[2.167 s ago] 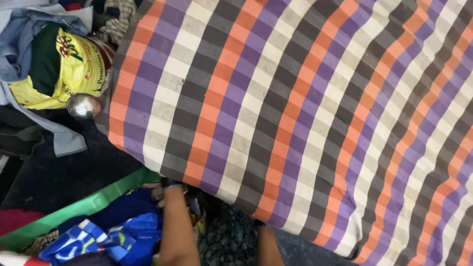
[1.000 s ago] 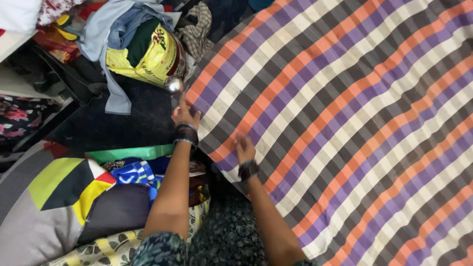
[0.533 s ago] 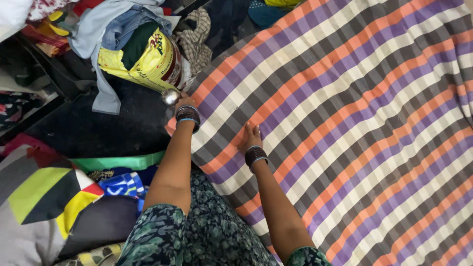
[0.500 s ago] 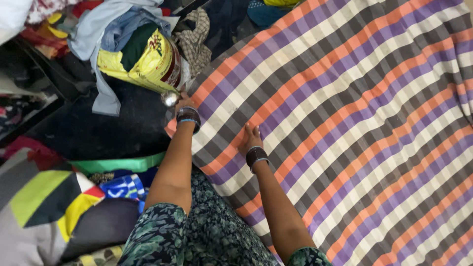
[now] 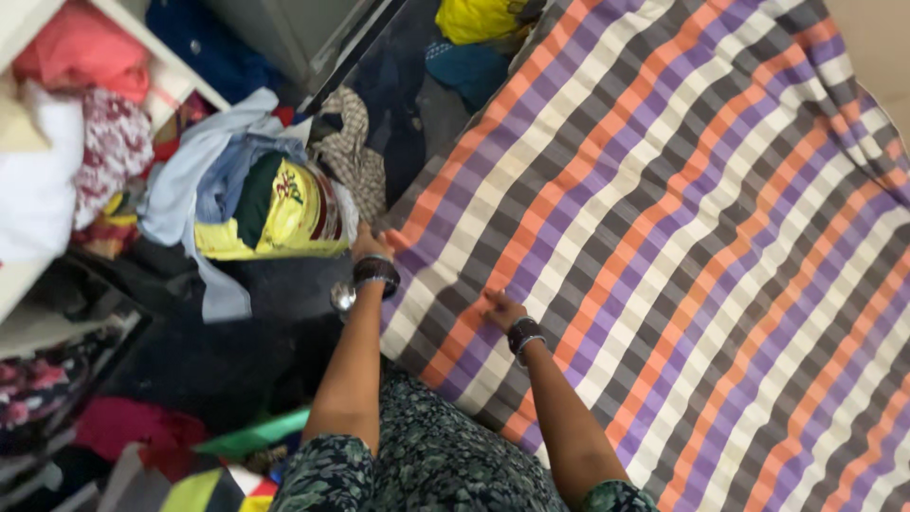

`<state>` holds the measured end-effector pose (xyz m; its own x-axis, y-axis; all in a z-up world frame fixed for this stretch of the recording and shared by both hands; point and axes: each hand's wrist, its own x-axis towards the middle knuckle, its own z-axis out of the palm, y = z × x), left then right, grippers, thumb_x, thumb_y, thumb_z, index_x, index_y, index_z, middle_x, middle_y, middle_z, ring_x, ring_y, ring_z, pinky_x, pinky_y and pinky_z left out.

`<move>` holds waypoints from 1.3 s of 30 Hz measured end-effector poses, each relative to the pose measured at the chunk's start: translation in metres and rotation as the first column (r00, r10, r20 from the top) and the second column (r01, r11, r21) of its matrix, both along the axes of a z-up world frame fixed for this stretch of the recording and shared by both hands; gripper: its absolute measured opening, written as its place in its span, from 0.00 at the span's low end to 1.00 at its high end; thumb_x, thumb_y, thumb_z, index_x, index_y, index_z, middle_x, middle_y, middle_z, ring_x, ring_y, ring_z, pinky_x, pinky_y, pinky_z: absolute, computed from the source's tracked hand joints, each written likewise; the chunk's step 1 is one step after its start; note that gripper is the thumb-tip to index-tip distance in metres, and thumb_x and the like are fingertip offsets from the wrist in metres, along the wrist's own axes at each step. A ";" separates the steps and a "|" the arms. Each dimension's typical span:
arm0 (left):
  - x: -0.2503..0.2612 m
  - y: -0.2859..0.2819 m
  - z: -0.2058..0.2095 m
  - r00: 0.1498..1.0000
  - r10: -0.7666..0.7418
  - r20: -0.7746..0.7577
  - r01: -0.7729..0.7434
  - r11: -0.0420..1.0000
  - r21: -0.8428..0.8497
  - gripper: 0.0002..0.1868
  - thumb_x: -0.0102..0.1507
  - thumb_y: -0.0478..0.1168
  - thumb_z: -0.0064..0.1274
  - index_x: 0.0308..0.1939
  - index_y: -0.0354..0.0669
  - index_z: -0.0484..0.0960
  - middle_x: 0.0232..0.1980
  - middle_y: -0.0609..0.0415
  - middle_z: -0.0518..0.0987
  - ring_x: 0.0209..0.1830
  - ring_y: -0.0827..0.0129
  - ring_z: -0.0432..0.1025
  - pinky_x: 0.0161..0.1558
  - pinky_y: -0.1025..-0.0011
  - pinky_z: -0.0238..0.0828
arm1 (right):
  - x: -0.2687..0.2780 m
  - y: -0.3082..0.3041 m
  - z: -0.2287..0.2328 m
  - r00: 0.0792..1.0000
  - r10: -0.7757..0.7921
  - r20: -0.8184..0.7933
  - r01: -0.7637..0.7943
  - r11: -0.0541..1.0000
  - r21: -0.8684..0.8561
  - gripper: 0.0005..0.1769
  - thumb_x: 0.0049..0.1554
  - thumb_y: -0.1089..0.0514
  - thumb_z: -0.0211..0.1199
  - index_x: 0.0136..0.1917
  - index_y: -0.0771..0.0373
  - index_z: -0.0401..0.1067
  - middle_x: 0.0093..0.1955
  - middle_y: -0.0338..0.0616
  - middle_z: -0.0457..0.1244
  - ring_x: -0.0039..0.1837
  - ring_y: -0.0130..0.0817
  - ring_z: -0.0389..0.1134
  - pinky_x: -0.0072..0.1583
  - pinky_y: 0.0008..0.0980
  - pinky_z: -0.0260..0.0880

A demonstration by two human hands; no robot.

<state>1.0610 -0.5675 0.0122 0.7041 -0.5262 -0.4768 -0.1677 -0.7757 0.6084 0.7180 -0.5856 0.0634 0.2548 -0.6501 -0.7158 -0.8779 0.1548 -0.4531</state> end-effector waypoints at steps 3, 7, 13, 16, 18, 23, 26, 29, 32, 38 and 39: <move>0.011 0.003 -0.004 0.974 -0.209 0.090 0.209 0.978 0.016 0.19 0.59 0.52 0.59 0.45 0.41 0.86 0.47 0.39 0.85 0.49 0.46 0.79 0.52 0.52 0.75 | 0.009 -0.007 0.012 0.994 -0.019 0.105 0.023 0.999 -0.032 0.35 0.54 0.46 0.68 0.74 0.44 0.68 0.72 0.45 0.62 0.68 0.40 0.68 0.70 0.35 0.64; 0.013 -0.007 -0.004 0.978 -0.153 -0.143 0.160 0.986 0.037 0.31 0.58 0.64 0.60 0.43 0.37 0.87 0.48 0.38 0.85 0.50 0.49 0.79 0.54 0.56 0.73 | 0.022 -0.006 0.014 0.980 -0.185 0.068 0.188 0.982 -0.037 0.31 0.53 0.45 0.68 0.68 0.54 0.71 0.62 0.48 0.70 0.63 0.41 0.72 0.65 0.36 0.71; 0.008 -0.039 -0.001 0.893 -0.177 -0.413 0.111 0.978 -0.179 0.32 0.55 0.57 0.66 0.51 0.34 0.83 0.53 0.42 0.80 0.53 0.54 0.74 0.55 0.64 0.68 | 0.029 -0.004 0.000 0.975 -0.220 0.029 0.222 0.965 -0.139 0.34 0.50 0.45 0.74 0.64 0.62 0.70 0.59 0.53 0.70 0.62 0.46 0.72 0.64 0.39 0.71; -0.006 -0.059 0.002 0.845 -0.291 -0.449 0.030 0.863 -0.505 0.24 0.49 0.42 0.65 0.47 0.32 0.87 0.46 0.45 0.85 0.46 0.59 0.77 0.50 0.68 0.73 | 0.027 0.005 -0.010 0.976 -0.215 -0.030 0.207 0.963 -0.170 0.38 0.45 0.47 0.77 0.65 0.60 0.67 0.59 0.51 0.69 0.62 0.46 0.71 0.65 0.41 0.70; -0.009 -0.078 0.014 0.792 -0.266 -0.550 -0.139 0.798 -0.587 0.22 0.50 0.35 0.66 0.46 0.30 0.84 0.43 0.46 0.84 0.43 0.61 0.76 0.47 0.68 0.74 | 0.029 0.006 -0.020 0.982 -0.163 -0.098 0.141 0.970 -0.198 0.39 0.45 0.49 0.76 0.66 0.57 0.65 0.60 0.50 0.69 0.63 0.47 0.70 0.67 0.43 0.68; -0.018 -0.084 0.051 0.932 0.037 -0.360 -0.171 0.922 -0.349 0.29 0.47 0.37 0.74 0.48 0.35 0.77 0.40 0.51 0.80 0.38 0.65 0.76 0.43 0.68 0.76 | 0.027 0.022 -0.026 0.982 -0.103 -0.160 0.071 0.979 -0.192 0.51 0.43 0.49 0.80 0.70 0.60 0.52 0.64 0.61 0.61 0.65 0.56 0.66 0.65 0.46 0.68; -0.011 -0.076 0.075 0.907 -0.165 -0.388 -0.006 0.915 -0.404 0.25 0.51 0.40 0.69 0.50 0.38 0.78 0.43 0.52 0.83 0.39 0.66 0.77 0.45 0.69 0.74 | 0.027 0.020 -0.026 0.982 -0.146 -0.123 0.119 0.971 -0.209 0.45 0.47 0.48 0.76 0.70 0.57 0.55 0.64 0.61 0.62 0.64 0.58 0.67 0.65 0.48 0.69; -0.001 -0.086 0.057 0.887 -0.231 -0.401 0.088 0.935 -0.343 0.23 0.56 0.45 0.66 0.50 0.32 0.85 0.47 0.47 0.85 0.42 0.62 0.77 0.47 0.68 0.72 | 0.028 0.017 -0.023 0.975 -0.187 -0.123 0.167 0.973 -0.159 0.44 0.45 0.49 0.76 0.68 0.55 0.57 0.63 0.60 0.63 0.64 0.58 0.67 0.65 0.47 0.70; 0.010 -0.107 0.038 0.823 -0.186 -0.536 -0.131 0.857 -0.499 0.25 0.56 0.45 0.66 0.51 0.31 0.84 0.48 0.50 0.85 0.45 0.66 0.77 0.49 0.71 0.72 | 0.027 0.016 -0.018 0.973 -0.175 -0.152 0.152 0.977 -0.150 0.40 0.49 0.50 0.73 0.68 0.58 0.57 0.62 0.63 0.63 0.63 0.60 0.67 0.64 0.48 0.69; 0.008 -0.151 0.033 0.569 -0.311 -0.761 -0.163 0.864 -0.475 0.26 0.61 0.53 0.62 0.55 0.38 0.82 0.51 0.64 0.86 0.52 0.80 0.77 0.57 0.81 0.68 | 0.042 -0.004 -0.015 0.922 -0.357 -0.150 0.324 0.923 -0.209 0.25 0.58 0.45 0.64 0.64 0.60 0.70 0.59 0.60 0.68 0.63 0.58 0.70 0.64 0.47 0.69; 0.008 -0.156 0.031 0.634 -0.367 -0.680 -0.006 0.878 -0.479 0.25 0.60 0.50 0.65 0.53 0.35 0.84 0.49 0.61 0.85 0.49 0.78 0.76 0.54 0.79 0.69 | 0.047 -0.009 -0.014 0.912 -0.371 -0.176 0.330 0.917 -0.223 0.24 0.62 0.43 0.62 0.63 0.61 0.72 0.59 0.59 0.69 0.63 0.59 0.70 0.65 0.48 0.68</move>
<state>1.0695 -0.7240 0.0431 0.0811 -0.8672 -0.4914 0.3686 -0.4320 0.8231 0.7650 -0.5944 0.0499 -0.1569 -0.7950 -0.5860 -0.8599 0.4018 -0.3148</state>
